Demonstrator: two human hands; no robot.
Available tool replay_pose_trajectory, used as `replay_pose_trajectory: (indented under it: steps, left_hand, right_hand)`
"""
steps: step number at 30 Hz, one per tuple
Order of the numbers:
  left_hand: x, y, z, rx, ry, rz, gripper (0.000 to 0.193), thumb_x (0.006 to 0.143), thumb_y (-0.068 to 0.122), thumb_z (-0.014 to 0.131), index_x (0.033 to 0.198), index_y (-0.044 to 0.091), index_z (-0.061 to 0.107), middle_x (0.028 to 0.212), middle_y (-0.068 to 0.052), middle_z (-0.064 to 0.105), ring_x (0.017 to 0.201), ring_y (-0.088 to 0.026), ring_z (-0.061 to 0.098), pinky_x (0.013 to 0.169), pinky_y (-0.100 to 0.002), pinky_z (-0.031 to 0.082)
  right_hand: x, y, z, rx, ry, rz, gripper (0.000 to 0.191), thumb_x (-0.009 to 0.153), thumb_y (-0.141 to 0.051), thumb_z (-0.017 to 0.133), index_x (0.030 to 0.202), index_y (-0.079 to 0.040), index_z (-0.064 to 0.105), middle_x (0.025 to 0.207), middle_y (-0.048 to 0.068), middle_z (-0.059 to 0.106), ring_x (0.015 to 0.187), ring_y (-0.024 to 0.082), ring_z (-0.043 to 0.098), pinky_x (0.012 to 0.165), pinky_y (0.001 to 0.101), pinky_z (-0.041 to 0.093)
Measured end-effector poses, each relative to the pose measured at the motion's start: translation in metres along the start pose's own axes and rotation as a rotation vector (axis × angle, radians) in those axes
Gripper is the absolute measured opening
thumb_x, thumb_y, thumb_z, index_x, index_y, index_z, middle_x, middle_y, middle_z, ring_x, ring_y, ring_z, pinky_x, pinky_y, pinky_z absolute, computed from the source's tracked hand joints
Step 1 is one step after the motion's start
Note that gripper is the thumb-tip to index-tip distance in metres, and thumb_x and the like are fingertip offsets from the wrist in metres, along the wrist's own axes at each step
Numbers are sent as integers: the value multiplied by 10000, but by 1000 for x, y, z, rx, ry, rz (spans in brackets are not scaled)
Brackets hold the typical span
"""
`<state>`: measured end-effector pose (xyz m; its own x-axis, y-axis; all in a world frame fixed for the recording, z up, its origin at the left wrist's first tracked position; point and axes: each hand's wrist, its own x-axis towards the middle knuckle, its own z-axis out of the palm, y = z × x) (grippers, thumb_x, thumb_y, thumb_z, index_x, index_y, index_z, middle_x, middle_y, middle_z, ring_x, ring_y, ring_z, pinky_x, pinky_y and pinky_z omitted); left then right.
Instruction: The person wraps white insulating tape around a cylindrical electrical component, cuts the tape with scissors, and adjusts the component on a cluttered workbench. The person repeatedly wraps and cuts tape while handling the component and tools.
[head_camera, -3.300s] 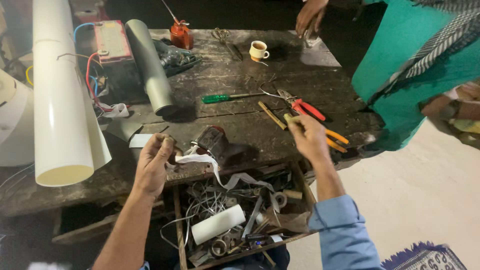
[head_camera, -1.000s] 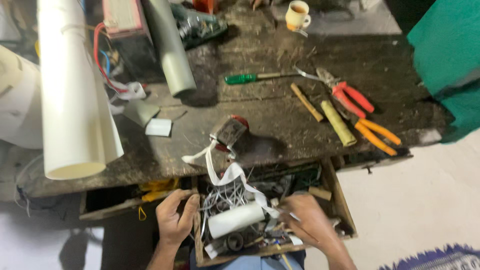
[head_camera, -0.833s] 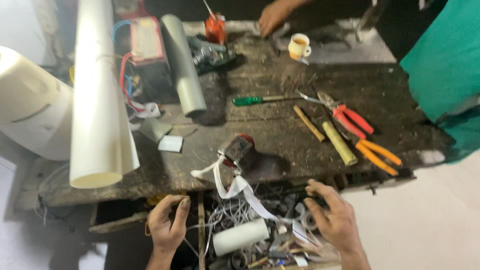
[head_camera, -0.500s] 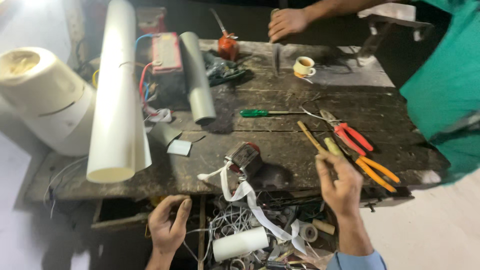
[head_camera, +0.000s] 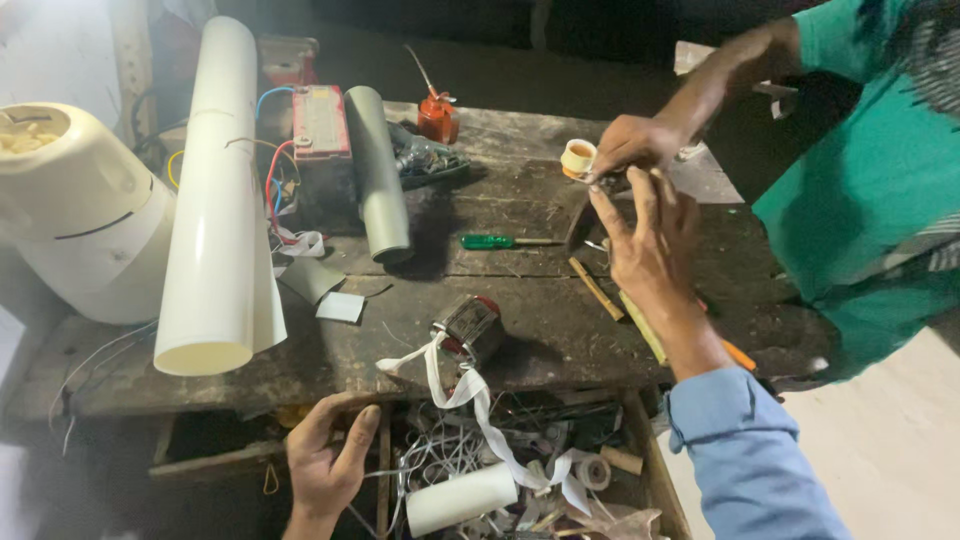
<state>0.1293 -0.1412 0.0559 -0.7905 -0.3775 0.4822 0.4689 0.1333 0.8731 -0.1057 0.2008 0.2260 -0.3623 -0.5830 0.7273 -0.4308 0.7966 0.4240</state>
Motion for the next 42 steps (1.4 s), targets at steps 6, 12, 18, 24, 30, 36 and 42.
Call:
replay_pose_trajectory:
  steps: [6, 12, 18, 24, 30, 36, 42]
  left_hand:
    - [-21, 12, -3, -91, -26, -86, 151, 940, 61, 728, 1050, -38, 701, 822, 0, 653, 698, -47, 555, 605, -196, 433]
    - [-22, 23, 1, 57, -191, 42, 150, 891, 137, 761, 946, 4, 720, 766, -32, 679, 628, -84, 589, 562, -223, 453]
    - [-32, 46, 57, -154, -580, -178, 380, 889, 207, 786, 1183, -15, 689, 992, -115, 711, 811, -208, 689, 626, -300, 547]
    - [-44, 48, 106, 42, -1041, -356, 612, 781, 239, 866, 1270, 11, 579, 1003, -133, 728, 740, -281, 697, 663, -389, 537]
    - [-77, 6, 101, -162, -813, -146, 290, 879, 59, 770, 1152, 6, 687, 949, -122, 729, 874, -205, 745, 765, -325, 579]
    - [-91, -17, 82, -582, -681, -642, 212, 924, 50, 762, 1120, 35, 684, 983, -15, 727, 904, -87, 683, 825, -276, 574]
    - [-69, -16, 67, -836, -627, -750, 278, 879, 76, 806, 1078, 47, 615, 972, -59, 748, 816, -132, 711, 633, -266, 553]
  right_hand:
    - [-12, -12, 5, 30, -127, 46, 335, 933, -88, 716, 1260, -139, 662, 1466, 84, 567, 1450, 292, 446, 1167, 545, 330]
    - [-61, -31, -63, 337, 9, 60, 210, 1120, -210, 695, 1249, -49, 657, 1314, 92, 675, 1330, 307, 624, 1095, 457, 401]
    - [-166, -108, -112, 1470, -24, 938, 422, 1067, -419, 558, 1069, -9, 657, 908, 93, 695, 889, 154, 642, 816, 324, 495]
    - [-211, -203, -106, 1699, -88, 1068, 417, 1085, -395, 540, 1107, 12, 632, 1062, 109, 573, 946, 207, 556, 851, 354, 464]
    - [-244, -199, -109, 1309, -201, 763, 515, 994, -429, 563, 1222, 29, 620, 1167, 147, 663, 1112, 245, 604, 978, 381, 451]
    - [-284, -204, -91, 1658, -578, 600, 372, 994, -330, 716, 1083, 31, 687, 1258, 205, 659, 1188, 307, 628, 1023, 432, 491]
    - [-282, -211, -93, 2137, -683, 1136, 480, 925, -273, 656, 1233, 94, 644, 1263, 197, 640, 1163, 275, 629, 1005, 410, 490]
